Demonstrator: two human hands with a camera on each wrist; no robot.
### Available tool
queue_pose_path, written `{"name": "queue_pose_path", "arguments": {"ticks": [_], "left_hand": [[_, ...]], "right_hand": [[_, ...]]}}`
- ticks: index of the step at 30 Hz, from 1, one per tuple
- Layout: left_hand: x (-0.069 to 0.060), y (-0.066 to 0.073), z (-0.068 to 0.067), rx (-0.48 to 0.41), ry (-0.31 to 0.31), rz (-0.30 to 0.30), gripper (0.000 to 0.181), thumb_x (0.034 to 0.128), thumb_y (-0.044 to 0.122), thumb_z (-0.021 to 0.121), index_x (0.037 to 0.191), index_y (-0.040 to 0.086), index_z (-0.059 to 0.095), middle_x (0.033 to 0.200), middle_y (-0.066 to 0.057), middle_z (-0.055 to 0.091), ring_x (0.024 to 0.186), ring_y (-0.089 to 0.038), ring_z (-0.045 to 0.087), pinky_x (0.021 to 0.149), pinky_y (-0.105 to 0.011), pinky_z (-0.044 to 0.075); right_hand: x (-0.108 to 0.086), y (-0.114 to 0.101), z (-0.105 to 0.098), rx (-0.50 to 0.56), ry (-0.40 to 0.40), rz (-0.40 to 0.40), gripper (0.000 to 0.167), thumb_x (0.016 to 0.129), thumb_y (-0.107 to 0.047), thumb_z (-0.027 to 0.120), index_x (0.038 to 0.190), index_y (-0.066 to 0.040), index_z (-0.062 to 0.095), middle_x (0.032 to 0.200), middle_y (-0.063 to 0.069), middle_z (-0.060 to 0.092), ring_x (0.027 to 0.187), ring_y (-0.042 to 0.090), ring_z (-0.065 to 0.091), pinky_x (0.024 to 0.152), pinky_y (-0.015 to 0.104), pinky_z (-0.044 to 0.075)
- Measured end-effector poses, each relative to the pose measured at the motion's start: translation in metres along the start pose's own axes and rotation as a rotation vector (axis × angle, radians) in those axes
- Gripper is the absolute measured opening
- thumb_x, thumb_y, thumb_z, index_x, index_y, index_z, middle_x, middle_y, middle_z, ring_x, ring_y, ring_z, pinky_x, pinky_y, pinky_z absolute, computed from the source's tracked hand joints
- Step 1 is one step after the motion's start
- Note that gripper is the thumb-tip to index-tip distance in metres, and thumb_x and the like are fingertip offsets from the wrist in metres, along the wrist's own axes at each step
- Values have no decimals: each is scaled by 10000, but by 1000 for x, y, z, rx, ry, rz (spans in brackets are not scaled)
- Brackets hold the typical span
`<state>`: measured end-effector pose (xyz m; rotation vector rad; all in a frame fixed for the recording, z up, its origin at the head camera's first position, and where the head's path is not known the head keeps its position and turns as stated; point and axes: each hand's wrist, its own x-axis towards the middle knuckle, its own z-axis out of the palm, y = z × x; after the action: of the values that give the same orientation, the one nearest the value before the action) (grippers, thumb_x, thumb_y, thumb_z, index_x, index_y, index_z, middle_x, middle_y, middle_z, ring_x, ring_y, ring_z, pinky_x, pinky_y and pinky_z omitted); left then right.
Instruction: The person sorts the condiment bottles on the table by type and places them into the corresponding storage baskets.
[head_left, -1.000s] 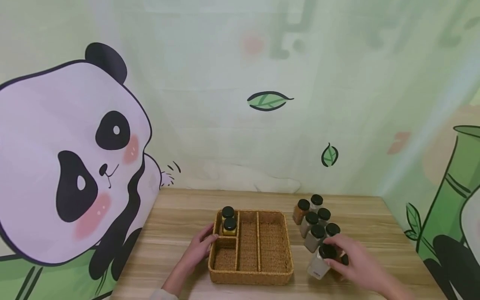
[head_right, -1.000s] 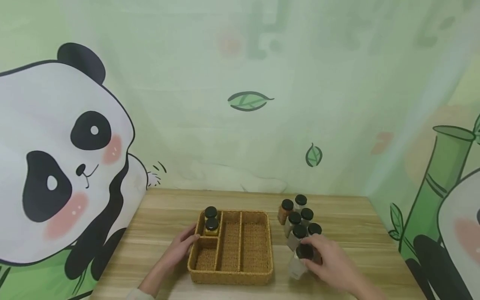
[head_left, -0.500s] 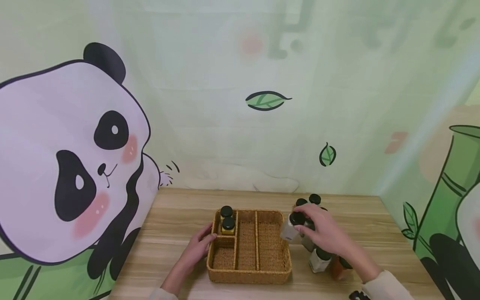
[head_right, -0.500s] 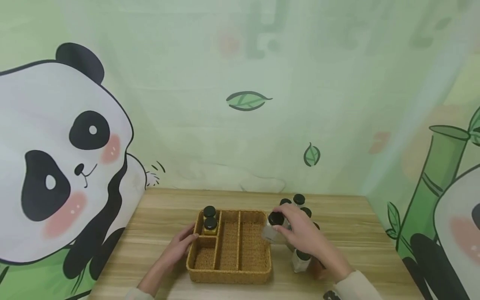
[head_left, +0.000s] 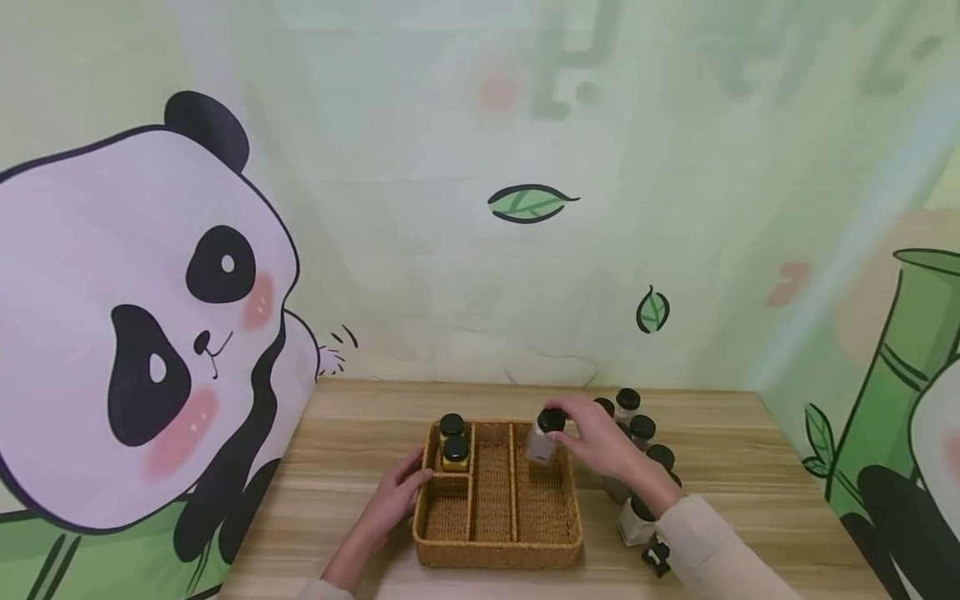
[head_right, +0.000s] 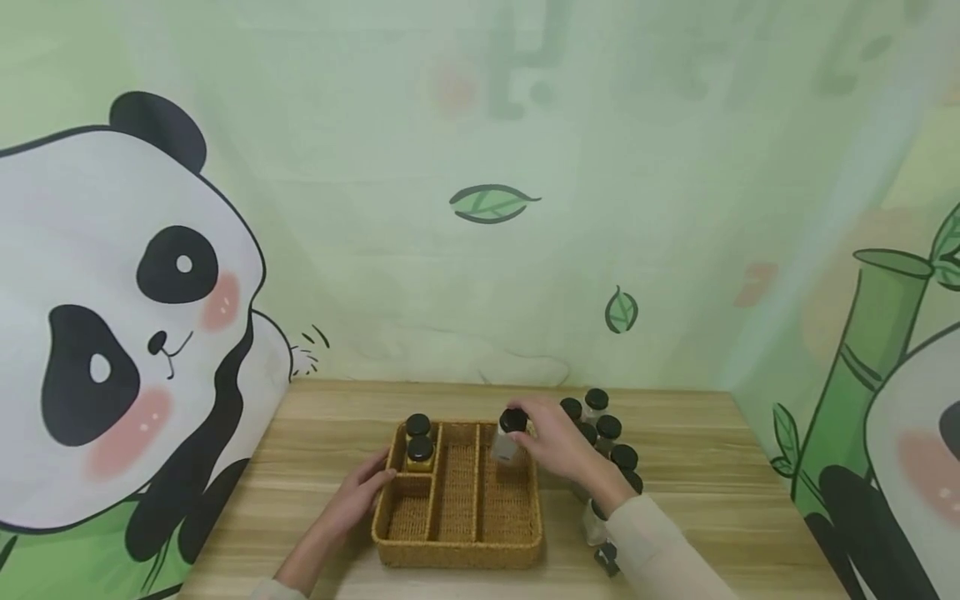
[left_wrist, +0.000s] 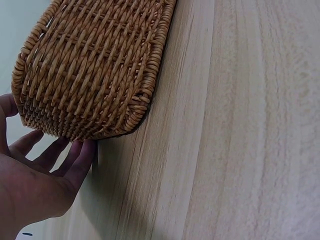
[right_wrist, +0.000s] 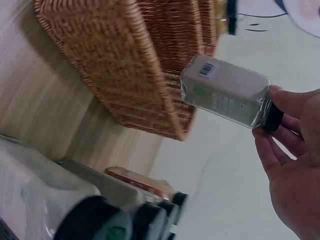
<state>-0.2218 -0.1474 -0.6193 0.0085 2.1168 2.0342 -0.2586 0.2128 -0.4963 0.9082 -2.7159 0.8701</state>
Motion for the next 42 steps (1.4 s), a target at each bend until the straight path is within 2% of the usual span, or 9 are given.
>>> {"name": "queue_pose_path", "arguments": {"ticks": [5,10,13,19,29,34,38,42], "left_hand": [[0,0,0,14,-3,-6,616,1097,208,559,1635,0,344,1665,-262,351,1484,-449,408,1113,-584,483],[-1,1,1,17,-1,-5,610,1095,206,559,1632,2,355,1657,-263,365,1479,-454,416,1113,-588,481],[0,2,2,27,-5,-7,612,1095,219,558,1634,12,356,1661,-253,364,1485,-453,406,1120,-588,472],[0,2,2,34,-5,-27,619,1094,248,565,1642,44,361,1667,-228,369,1485,-437,415,1126,-569,474],[-3,3,2,45,-1,-24,616,1089,257,586,1633,50,386,1652,-238,389,1479,-438,424,1120,-572,480],[-2,3,1,39,-3,-24,620,1088,256,588,1635,50,381,1656,-236,384,1480,-434,423,1119,-567,483],[-1,2,0,23,-8,-18,624,1087,238,587,1638,41,370,1661,-235,376,1478,-431,425,1111,-550,494],[0,0,-1,14,3,-20,620,1086,232,586,1638,46,373,1662,-227,380,1471,-428,439,1107,-547,498]], "right_hand": [[10,15,18,-50,-15,-13,409,951,-76,797,1327,5,658,1295,157,696,1191,330,666,972,497,584],[15,26,32,-66,-16,32,408,945,-71,802,1323,4,666,1328,172,687,1241,355,643,1032,531,548],[15,31,39,-95,-17,32,402,936,-66,809,1307,7,673,1320,178,691,1243,368,641,1045,549,534],[14,33,47,-99,-42,41,391,930,-39,805,1296,14,677,1293,174,697,1229,376,640,1045,563,531],[10,30,54,-90,-36,74,390,943,-74,806,1311,-22,686,1285,155,701,1200,351,659,993,533,568],[9,24,45,-80,-75,100,477,944,-112,814,1383,-21,652,1346,166,669,1242,357,637,1013,531,558],[3,16,23,-46,-93,137,573,966,-180,801,1477,-34,587,1457,184,607,1316,388,591,1050,566,530],[-10,15,-6,-42,-50,126,531,978,-214,790,1441,-25,612,1382,167,655,1103,307,679,956,520,576]]}}
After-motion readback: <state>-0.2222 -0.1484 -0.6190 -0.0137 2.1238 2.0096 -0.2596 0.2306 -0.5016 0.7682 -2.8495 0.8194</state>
